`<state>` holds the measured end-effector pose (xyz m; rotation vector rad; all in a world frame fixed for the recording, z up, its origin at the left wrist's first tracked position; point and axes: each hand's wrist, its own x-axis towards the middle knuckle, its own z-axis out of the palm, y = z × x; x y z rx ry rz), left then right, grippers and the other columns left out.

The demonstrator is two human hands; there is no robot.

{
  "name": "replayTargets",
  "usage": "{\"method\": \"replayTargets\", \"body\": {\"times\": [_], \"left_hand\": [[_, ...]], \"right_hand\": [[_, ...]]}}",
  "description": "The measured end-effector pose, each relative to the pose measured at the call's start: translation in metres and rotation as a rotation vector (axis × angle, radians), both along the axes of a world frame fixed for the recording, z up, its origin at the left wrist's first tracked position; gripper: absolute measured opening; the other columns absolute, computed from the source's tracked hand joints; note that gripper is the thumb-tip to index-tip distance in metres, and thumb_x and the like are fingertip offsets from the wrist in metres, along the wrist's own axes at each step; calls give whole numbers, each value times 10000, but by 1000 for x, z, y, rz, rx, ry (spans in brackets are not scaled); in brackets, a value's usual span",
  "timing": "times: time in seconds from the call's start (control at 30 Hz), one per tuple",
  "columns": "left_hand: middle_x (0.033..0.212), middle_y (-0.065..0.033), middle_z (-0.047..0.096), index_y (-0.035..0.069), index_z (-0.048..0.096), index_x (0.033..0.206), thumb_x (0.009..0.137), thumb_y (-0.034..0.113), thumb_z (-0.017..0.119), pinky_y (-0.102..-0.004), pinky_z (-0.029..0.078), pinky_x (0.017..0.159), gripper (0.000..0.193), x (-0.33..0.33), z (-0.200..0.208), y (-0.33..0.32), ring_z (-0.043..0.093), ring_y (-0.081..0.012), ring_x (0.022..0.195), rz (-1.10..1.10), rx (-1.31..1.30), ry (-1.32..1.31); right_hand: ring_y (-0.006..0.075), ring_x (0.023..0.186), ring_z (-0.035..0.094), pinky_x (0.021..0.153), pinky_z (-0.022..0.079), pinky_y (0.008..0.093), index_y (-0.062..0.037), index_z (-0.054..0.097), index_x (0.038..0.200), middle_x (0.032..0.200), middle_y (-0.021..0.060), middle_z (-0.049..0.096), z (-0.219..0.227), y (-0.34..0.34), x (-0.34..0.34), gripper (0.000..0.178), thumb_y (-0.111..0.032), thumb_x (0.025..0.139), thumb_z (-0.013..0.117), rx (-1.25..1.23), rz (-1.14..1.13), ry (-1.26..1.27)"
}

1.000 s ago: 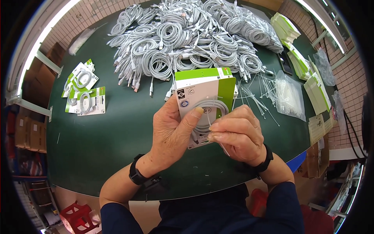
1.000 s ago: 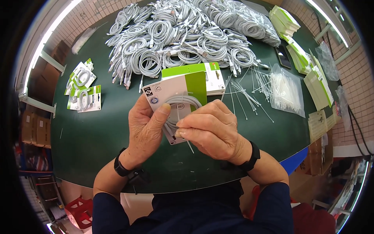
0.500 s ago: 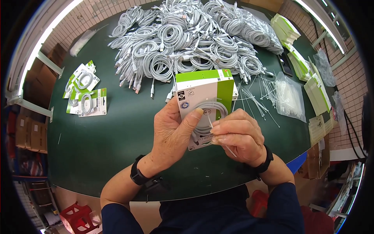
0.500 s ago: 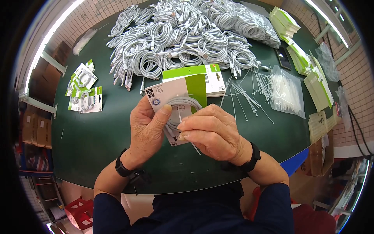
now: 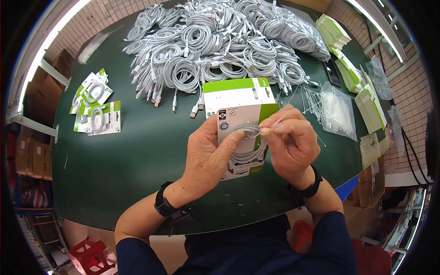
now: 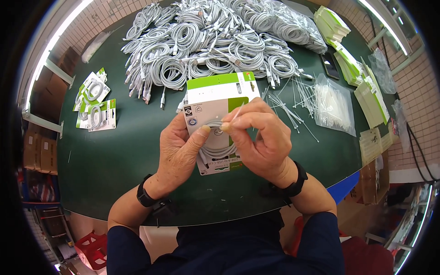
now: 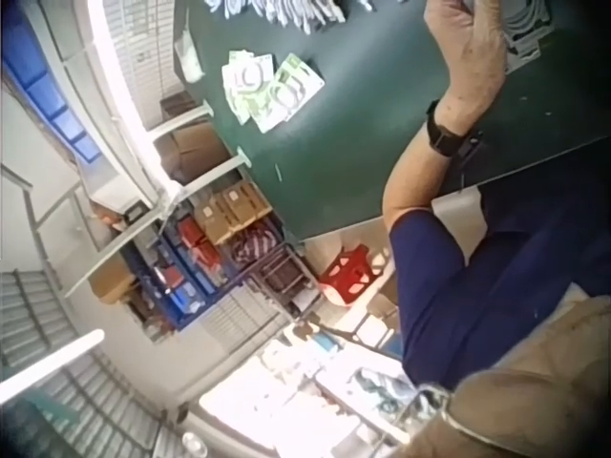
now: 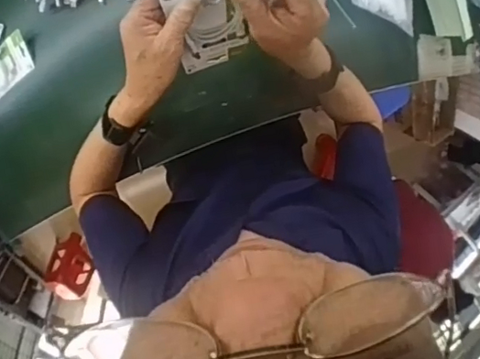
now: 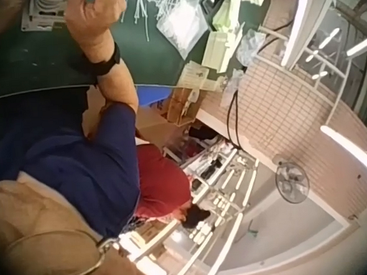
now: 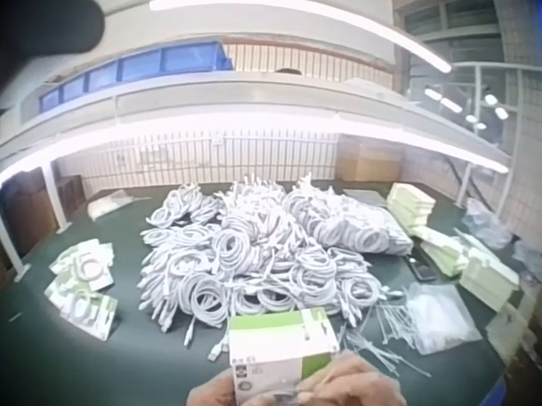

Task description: The person packages a coiled cable by placing it onto a cardboard backing and threading a plastic zip tie through the card to secure it. After pulling the zip tie tight, the person sets the packaged cable aside and repeats the process with another cable.

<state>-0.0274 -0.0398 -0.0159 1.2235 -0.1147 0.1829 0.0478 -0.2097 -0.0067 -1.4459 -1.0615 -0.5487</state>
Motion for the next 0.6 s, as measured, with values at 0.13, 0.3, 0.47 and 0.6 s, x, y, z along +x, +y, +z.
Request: {"method": "replayTargets", "body": {"times": [0.13, 0.3, 0.47, 0.6], "left_hand": [[1223, -126, 685, -56, 568, 1309, 1002, 38, 601, -305, 536, 946, 322, 2, -3, -1, 653, -144, 1068, 1, 20, 40], [1215, -124, 688, -54, 572, 1308, 1000, 36, 602, -304, 543, 938, 323, 4, -6, 1, 655, -138, 1060, -16, 23, 60], [1197, -118, 694, -52, 580, 1301, 999, 35, 603, -302, 548, 924, 315, 5, -9, 1, 656, -134, 1056, -6, 39, 52], [1187, -115, 698, -52, 583, 1296, 999, 36, 604, -303, 550, 922, 311, 5, -8, 1, 655, -133, 1054, -13, 25, 48]], "right_hand": [[226, 792, 670, 693, 526, 306, 10, 639, 1022, 921, 141, 715, 3, -3, 6, 198, 53, 863, 749, -139, -126, -67], [234, 808, 679, 696, 539, 319, 32, 674, 1058, 931, 151, 723, 3, 0, 11, 235, 81, 840, 746, -225, -219, -209], [235, 796, 674, 681, 532, 313, 2, 703, 1059, 951, 134, 710, 0, 1, 11, 285, 94, 798, 771, -259, -203, -266], [218, 786, 663, 656, 519, 303, -42, 729, 1057, 988, 103, 693, 4, -8, 9, 323, 87, 768, 796, -328, -154, -324]]}}
